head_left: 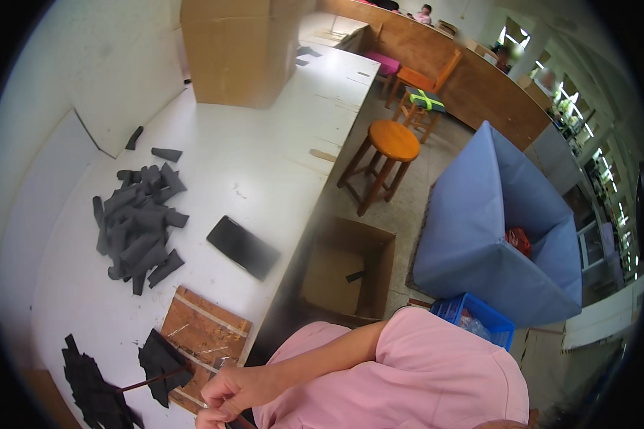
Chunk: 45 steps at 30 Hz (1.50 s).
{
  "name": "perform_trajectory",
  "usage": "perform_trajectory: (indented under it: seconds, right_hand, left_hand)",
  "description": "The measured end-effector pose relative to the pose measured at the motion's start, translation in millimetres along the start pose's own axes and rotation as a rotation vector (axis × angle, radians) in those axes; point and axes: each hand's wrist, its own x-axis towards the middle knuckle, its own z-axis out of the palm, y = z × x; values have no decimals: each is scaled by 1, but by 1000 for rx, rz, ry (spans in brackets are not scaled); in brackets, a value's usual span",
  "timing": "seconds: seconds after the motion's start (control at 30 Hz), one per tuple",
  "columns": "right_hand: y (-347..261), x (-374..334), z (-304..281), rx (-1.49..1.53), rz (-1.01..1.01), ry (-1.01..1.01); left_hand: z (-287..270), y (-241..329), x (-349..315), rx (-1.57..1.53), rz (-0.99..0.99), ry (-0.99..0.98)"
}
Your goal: Assembling or preparing small black fabric/foam components by hand using a small tool.
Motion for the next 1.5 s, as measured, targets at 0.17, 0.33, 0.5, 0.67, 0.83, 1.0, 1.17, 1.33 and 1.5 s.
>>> perform_trajectory:
  seconds: [0.17, 0.33, 0.5, 0.67, 0.83, 1.0, 1.17, 1.33, 1.5]
  right_hand:
    - [14, 12, -6, -432, -170, 174]
    - [-9, 3, -15, -91, 57, 195]
    - [-14, 5, -18, -107, 109, 70]
    - [-14, 6, -20, -219, 152, 45]
    - [-12, 5, -25, -172, 345, 164]
    - [-6, 14, -22, -145, 432, 170]
    - [-11, 30, -21, -146, 293, 169]
    - [-30, 54, -7, -115, 332, 159]
    - [-51, 93, 7, -302, 152, 148]
  left_hand:
    - [25, 14, -19, -28, 35, -18]
    - [41, 17, 1, 65, 52, 91]
    - [29, 9, 2, 54, 97, 49]
    - [28, 10, 4, -68, 90, -12]
    - [29, 13, 3, -198, -16, 71]
    - [18, 15, -2, -294, -50, -97]
    - [26, 27, 1, -279, 29, -18]
    - [28, 46, 5, -261, 115, 32]
    - [36, 78, 18, -339, 176, 62]
